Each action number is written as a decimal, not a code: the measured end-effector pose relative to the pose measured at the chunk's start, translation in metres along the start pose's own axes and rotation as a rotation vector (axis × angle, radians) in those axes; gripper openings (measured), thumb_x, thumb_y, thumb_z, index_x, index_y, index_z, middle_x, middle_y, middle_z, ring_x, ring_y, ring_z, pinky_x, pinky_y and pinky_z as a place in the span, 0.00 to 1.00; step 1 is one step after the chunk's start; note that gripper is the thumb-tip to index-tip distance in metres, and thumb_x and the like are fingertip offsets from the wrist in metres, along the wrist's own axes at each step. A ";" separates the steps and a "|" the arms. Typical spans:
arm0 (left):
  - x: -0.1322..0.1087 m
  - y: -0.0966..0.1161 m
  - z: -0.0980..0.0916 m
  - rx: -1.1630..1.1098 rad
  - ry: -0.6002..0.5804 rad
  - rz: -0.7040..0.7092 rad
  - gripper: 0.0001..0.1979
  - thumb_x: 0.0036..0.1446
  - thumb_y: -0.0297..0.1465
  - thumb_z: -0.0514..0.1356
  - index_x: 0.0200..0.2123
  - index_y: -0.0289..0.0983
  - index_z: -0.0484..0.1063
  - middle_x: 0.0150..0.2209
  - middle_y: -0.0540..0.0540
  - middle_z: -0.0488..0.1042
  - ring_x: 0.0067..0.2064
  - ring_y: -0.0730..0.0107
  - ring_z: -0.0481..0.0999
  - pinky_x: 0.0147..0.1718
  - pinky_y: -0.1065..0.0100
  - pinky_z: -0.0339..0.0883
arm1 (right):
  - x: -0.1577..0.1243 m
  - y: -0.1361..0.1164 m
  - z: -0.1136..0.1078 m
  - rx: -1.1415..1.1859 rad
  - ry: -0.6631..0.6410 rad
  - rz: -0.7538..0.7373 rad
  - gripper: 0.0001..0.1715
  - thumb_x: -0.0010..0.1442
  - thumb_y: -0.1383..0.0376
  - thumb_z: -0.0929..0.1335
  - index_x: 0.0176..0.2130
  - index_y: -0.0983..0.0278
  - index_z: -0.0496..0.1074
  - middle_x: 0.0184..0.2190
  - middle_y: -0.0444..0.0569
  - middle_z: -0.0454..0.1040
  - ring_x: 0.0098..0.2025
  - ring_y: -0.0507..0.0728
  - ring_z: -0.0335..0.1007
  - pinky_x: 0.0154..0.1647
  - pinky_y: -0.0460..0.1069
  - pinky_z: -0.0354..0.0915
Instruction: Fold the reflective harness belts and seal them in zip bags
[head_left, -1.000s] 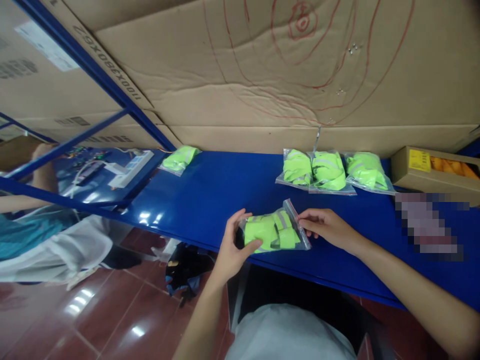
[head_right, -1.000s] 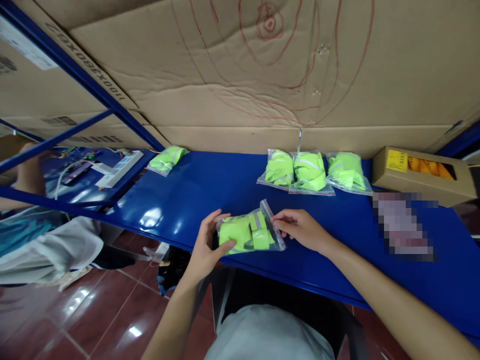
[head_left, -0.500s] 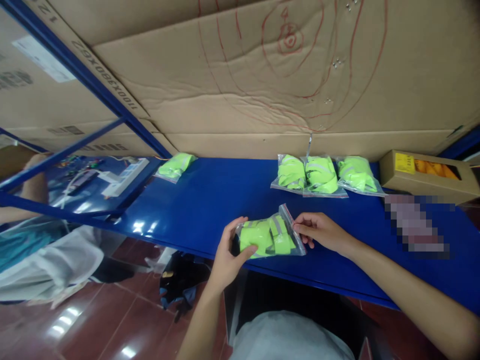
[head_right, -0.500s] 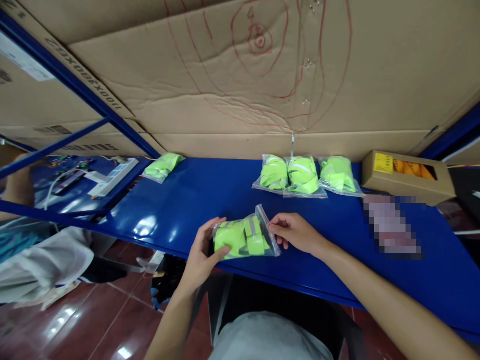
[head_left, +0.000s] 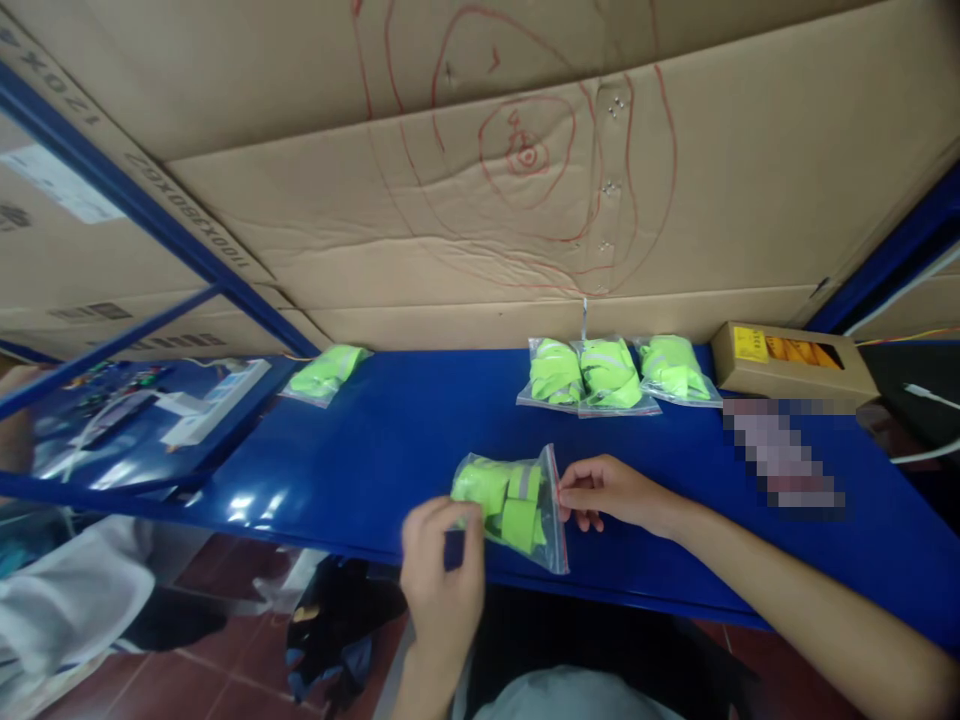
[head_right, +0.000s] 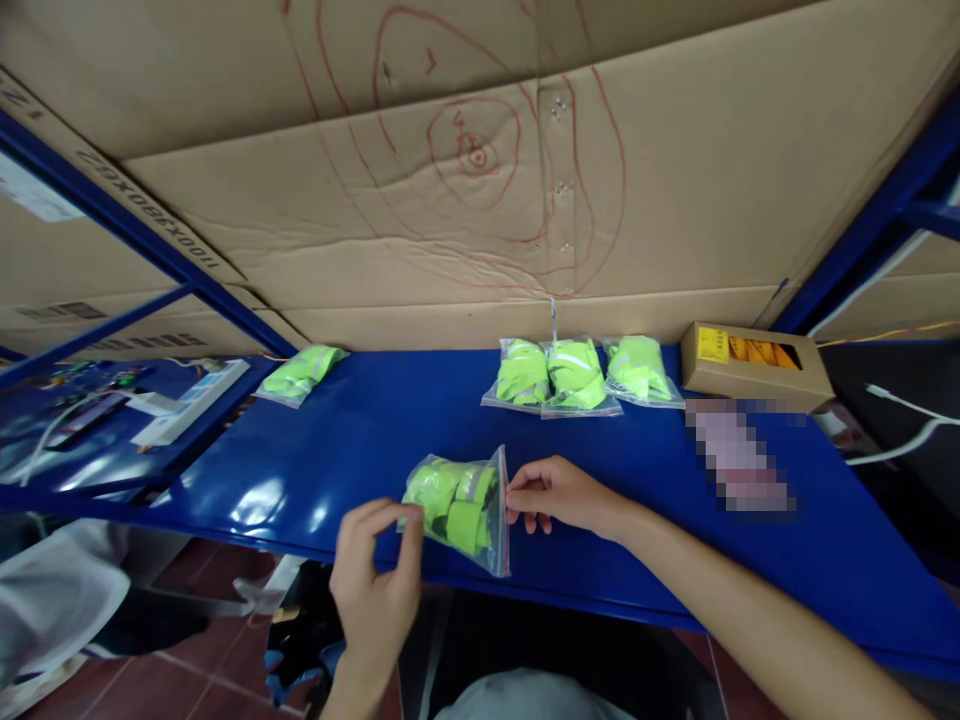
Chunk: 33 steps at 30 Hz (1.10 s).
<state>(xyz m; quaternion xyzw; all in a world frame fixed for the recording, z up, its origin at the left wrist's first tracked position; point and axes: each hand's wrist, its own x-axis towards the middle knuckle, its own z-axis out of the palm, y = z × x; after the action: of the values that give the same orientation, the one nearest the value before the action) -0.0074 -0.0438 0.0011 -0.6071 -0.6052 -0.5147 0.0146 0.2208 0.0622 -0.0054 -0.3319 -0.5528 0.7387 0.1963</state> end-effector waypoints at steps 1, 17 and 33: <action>0.000 0.012 0.000 -0.008 -0.090 0.039 0.04 0.66 0.28 0.62 0.41 0.43 0.73 0.38 0.48 0.73 0.44 0.62 0.74 0.46 0.61 0.66 | 0.000 0.001 0.001 0.004 -0.017 -0.004 0.24 0.54 0.48 0.78 0.35 0.66 0.75 0.31 0.48 0.81 0.26 0.50 0.72 0.23 0.44 0.63; -0.015 0.037 0.015 0.046 -0.405 0.024 0.02 0.66 0.30 0.60 0.38 0.41 0.71 0.39 0.46 0.74 0.43 0.60 0.75 0.44 0.61 0.68 | -0.005 0.007 0.012 -0.143 -0.090 -0.224 0.21 0.62 0.48 0.73 0.37 0.64 0.75 0.32 0.45 0.77 0.32 0.52 0.70 0.35 0.47 0.66; -0.022 0.043 0.012 0.061 -0.458 0.043 0.08 0.64 0.24 0.54 0.33 0.39 0.66 0.33 0.46 0.71 0.36 0.63 0.71 0.37 0.63 0.66 | -0.014 0.006 0.037 -0.605 0.184 -0.348 0.09 0.55 0.69 0.68 0.27 0.61 0.62 0.21 0.37 0.63 0.23 0.49 0.57 0.26 0.46 0.51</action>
<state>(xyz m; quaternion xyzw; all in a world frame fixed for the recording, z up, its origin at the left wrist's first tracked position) 0.0375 -0.0630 0.0073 -0.7201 -0.5948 -0.3447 -0.0939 0.2052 0.0256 -0.0011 -0.3412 -0.7745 0.4644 0.2609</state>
